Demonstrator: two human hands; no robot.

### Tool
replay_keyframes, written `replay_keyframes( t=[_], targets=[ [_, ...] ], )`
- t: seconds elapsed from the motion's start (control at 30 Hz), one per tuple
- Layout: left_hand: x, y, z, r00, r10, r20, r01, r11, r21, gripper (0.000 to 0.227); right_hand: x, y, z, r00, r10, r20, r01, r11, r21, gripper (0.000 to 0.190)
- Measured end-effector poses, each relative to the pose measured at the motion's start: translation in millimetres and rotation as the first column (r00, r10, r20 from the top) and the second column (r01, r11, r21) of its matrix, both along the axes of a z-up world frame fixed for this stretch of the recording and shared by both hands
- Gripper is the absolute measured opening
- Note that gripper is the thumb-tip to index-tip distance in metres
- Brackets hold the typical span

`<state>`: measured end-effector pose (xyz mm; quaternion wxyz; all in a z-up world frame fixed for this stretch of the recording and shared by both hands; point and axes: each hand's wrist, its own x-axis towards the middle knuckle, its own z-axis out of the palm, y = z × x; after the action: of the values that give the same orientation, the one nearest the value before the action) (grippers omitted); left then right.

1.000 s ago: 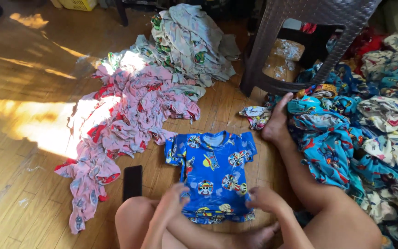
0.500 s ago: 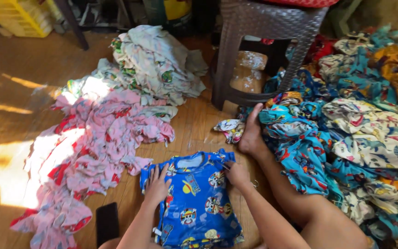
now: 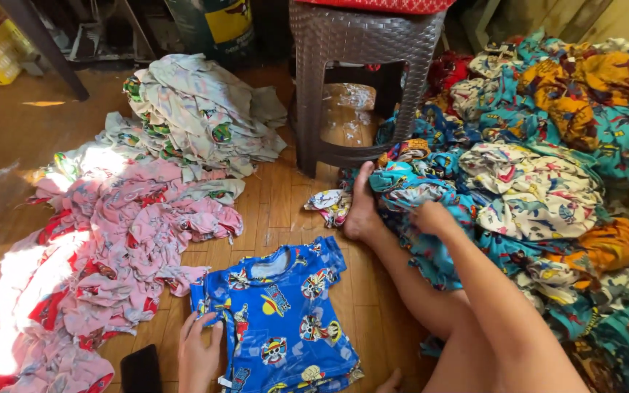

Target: Inspecting and trimming loose threads from blue baby garments while sitting on the floor.

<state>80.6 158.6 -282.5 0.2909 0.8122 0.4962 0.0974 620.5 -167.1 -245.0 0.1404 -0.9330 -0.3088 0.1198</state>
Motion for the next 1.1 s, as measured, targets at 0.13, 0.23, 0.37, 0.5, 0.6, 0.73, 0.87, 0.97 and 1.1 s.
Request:
replay_keyframes(
  t=[0.13, 0.23, 0.37, 0.5, 0.6, 0.73, 0.87, 0.97, 1.1],
  targets=[
    [-13, -5, -9, 0.992, 0.052, 0.116, -0.057, 0.998, 0.040, 0.037, -11, 8, 24, 0.928, -0.366, 0.073, 0.369, 0.928, -0.044, 0.046],
    [-23, -20, -33, 0.995, 0.066, 0.072, -0.071, 0.995, 0.074, 0.036, -37, 23, 19, 0.943, -0.294, 0.158, 0.302, 0.953, -0.028, 0.042],
    [-21, -42, -59, 0.995, 0.019, -0.099, -0.018, 1.000, 0.007, 0.042, -47, 40, -2, 0.952, -0.288, 0.106, 0.293, 0.956, -0.033, 0.026],
    [-12, -69, -73, 0.994, -0.064, -0.084, 0.057, 0.995, -0.086, 0.039, -52, 49, 17, 0.956, -0.290, -0.047, 0.293, 0.953, 0.078, 0.022],
    [-6, -88, -103, 0.996, -0.090, 0.007, 0.090, 0.996, -0.019, 0.038, -33, 57, -11, 0.926, -0.358, -0.119, 0.363, 0.932, 0.024, 0.022],
    [-4, -107, -118, 0.984, -0.114, 0.136, 0.130, 0.985, -0.114, 0.037, -16, 64, -65, 0.941, -0.332, 0.069, 0.335, 0.941, -0.038, 0.032],
    [-11, -114, -97, 0.963, -0.135, 0.232, 0.162, 0.982, -0.102, 0.037, -11, 51, -53, 0.955, -0.296, -0.014, 0.296, 0.954, 0.046, 0.031],
    [-24, -111, -92, 0.938, -0.118, 0.326, 0.155, 0.984, -0.089, 0.035, 10, 28, -30, 0.976, -0.174, -0.130, 0.207, 0.925, 0.318, 0.021],
    [-30, -101, -46, 0.922, -0.085, 0.377, 0.143, 0.981, -0.130, 0.030, -31, 10, 85, 0.998, -0.070, -0.005, 0.063, 0.865, 0.497, 0.017]
  ],
)
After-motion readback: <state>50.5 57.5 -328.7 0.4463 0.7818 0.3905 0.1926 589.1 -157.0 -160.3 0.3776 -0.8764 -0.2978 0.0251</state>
